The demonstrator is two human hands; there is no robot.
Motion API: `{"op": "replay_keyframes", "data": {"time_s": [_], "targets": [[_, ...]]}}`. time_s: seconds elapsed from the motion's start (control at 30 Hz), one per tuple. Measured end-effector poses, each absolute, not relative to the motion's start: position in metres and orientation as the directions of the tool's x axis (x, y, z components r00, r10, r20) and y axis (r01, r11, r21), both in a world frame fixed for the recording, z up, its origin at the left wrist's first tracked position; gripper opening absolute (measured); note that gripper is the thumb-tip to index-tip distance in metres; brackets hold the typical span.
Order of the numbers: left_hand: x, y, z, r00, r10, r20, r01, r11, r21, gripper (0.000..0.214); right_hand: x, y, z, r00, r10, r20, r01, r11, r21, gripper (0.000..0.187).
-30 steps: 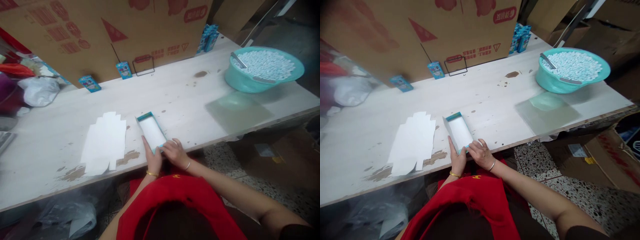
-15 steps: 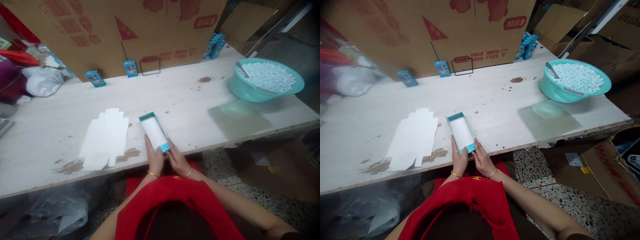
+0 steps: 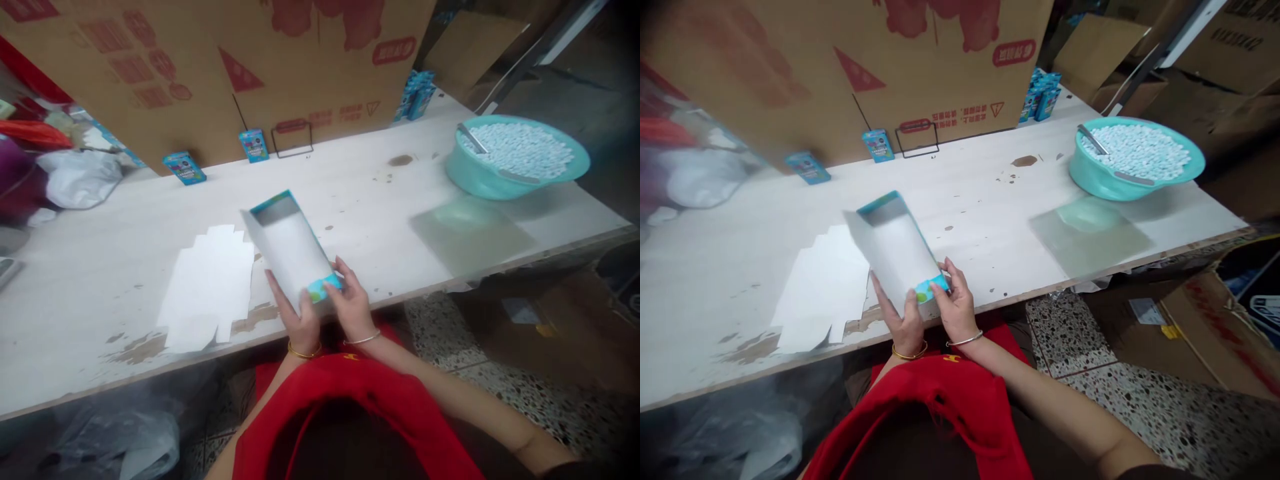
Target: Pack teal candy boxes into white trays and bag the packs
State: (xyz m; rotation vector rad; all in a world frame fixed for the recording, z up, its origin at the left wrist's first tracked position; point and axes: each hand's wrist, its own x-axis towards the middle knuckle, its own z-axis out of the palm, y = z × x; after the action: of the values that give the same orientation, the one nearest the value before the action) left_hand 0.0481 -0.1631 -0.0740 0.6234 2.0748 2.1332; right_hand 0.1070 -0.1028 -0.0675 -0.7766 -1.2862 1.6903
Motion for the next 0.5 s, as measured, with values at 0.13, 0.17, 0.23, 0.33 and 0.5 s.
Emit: {"op": "replay_keyframes", "data": {"time_s": [0.13, 0.17, 0.23, 0.33, 0.5], "targets": [[0.049, -0.164, -0.086, -0.928, 0.36, -0.095, -0.118, -0.042, 0.992, 0.048, 0.102, -0.098, -0.054, -0.421, 0.9, 0.116, -0.3, -0.017, -0.954, 0.06], [0.051, -0.164, -0.087, -0.919, 0.375, -0.124, -0.144, -0.026, 0.989, 0.042, 0.102, -0.098, -0.052, -0.413, 0.903, 0.119, -0.297, -0.01, -0.955, 0.061], [0.053, -0.164, -0.084, -0.915, 0.387, -0.112, -0.123, -0.002, 0.992, 0.036, 0.101, -0.097, -0.048, -0.414, 0.904, 0.107, -0.291, -0.021, -0.956, 0.064], [0.054, -0.163, -0.073, -0.926, 0.375, -0.039, -0.046, -0.011, 0.999, 0.033, 0.102, -0.099, -0.043, -0.438, 0.898, 0.044, -0.279, -0.09, -0.956, 0.06], [0.048, -0.162, -0.06, -0.917, 0.375, 0.135, 0.138, -0.018, 0.99, 0.024, 0.104, -0.102, -0.04, -0.605, 0.794, -0.061, -0.216, -0.238, -0.947, 0.023]]}}
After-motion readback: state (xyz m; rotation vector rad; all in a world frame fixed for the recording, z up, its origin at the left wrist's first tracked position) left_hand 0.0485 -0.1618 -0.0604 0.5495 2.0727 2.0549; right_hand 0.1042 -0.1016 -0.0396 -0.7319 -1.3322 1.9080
